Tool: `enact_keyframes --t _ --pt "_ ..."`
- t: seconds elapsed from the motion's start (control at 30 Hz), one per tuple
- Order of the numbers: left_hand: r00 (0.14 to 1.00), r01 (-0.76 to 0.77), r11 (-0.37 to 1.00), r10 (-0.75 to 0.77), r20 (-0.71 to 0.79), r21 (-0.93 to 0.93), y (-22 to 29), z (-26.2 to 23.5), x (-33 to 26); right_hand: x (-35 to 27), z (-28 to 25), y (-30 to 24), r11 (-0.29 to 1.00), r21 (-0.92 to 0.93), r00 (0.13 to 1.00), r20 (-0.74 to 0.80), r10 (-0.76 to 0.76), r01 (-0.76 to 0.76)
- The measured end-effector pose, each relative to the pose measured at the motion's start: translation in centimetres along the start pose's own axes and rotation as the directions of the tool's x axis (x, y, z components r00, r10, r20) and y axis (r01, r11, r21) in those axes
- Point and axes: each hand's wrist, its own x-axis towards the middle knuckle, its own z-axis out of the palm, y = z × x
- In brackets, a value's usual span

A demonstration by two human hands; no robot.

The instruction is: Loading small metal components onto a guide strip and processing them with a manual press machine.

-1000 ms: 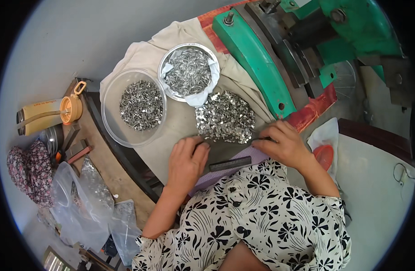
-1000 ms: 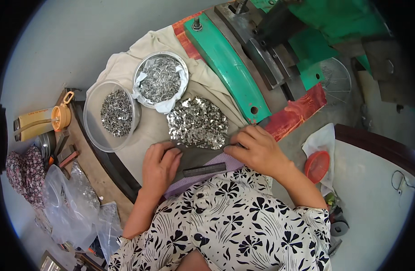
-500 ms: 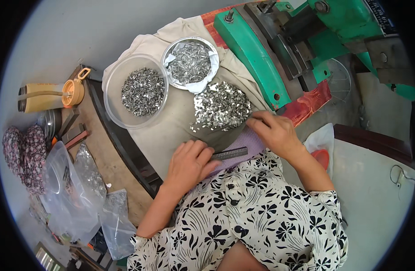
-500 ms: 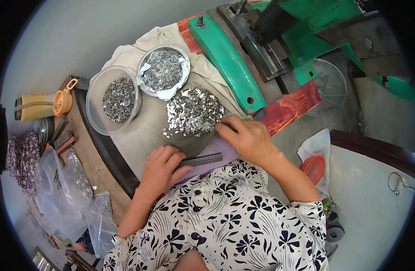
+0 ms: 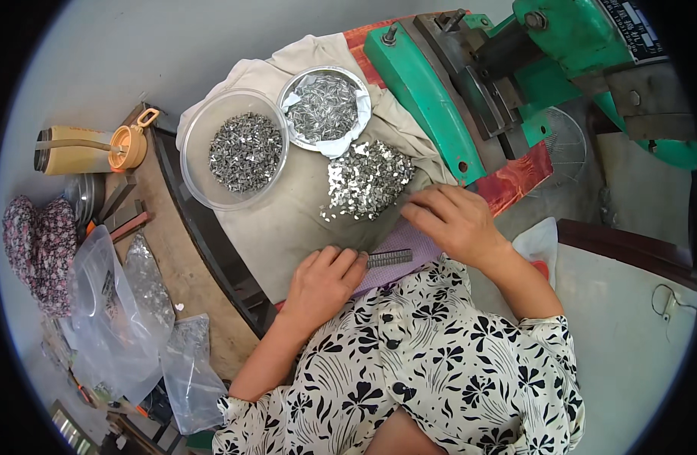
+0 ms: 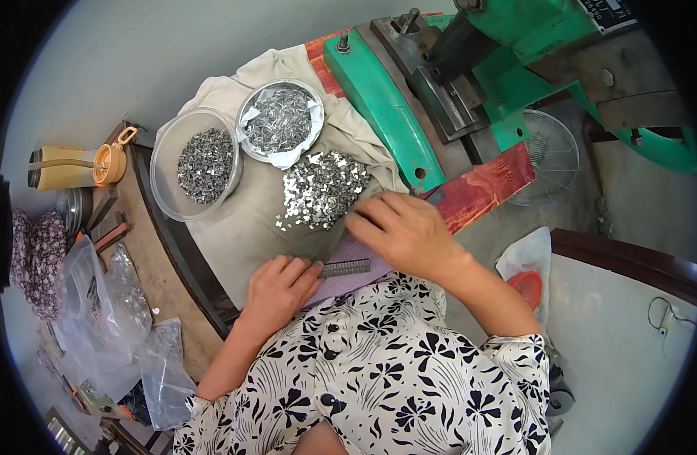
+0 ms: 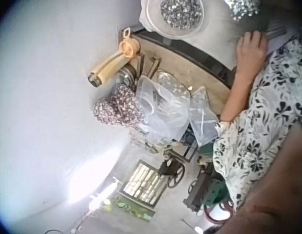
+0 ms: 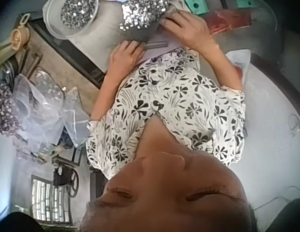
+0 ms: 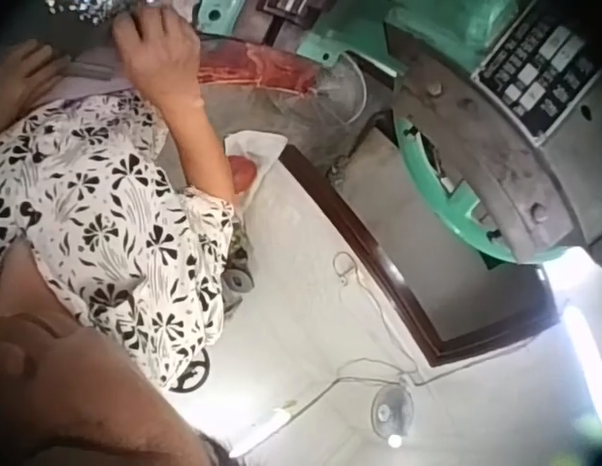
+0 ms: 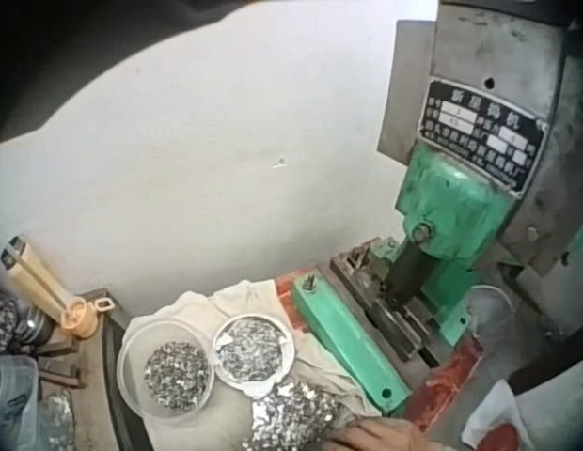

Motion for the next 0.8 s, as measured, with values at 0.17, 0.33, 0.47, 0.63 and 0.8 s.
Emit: enact_keyframes --t 0.17,0.33,0.47,0.63,0.8 --pt "0.999 -0.036 0.999 0.035 -0.029 -0.030 -0.1 -0.2 -0.6 -4.8 -0.5 0.6 0.994 0.022 0.960 0.262 0.101 -0.111" --pt "0.985 0.110 0.977 -0.131 -0.109 -0.185 0.1 -0.5 -0.4 -5.6 0.2 0.6 0.983 0.052 0.955 0.252 0.159 -0.177" --pt "0.969 0.209 0.967 -0.225 -0.101 -0.146 0.3 0.3 0.8 -5.7 0.1 0.6 0.977 0.074 0.957 0.229 0.178 -0.199" --pt "0.973 0.223 0.971 -0.227 -0.042 -0.083 0.6 0.5 1.1 -5.4 0.2 0.2 0.967 0.081 0.954 0.199 0.223 -0.243" --pt "0.969 0.245 0.950 -0.247 0.016 -0.196 0.5 0.3 0.7 -3.2 0.8 0.6 0.987 -0.047 0.961 0.223 0.162 -0.155"
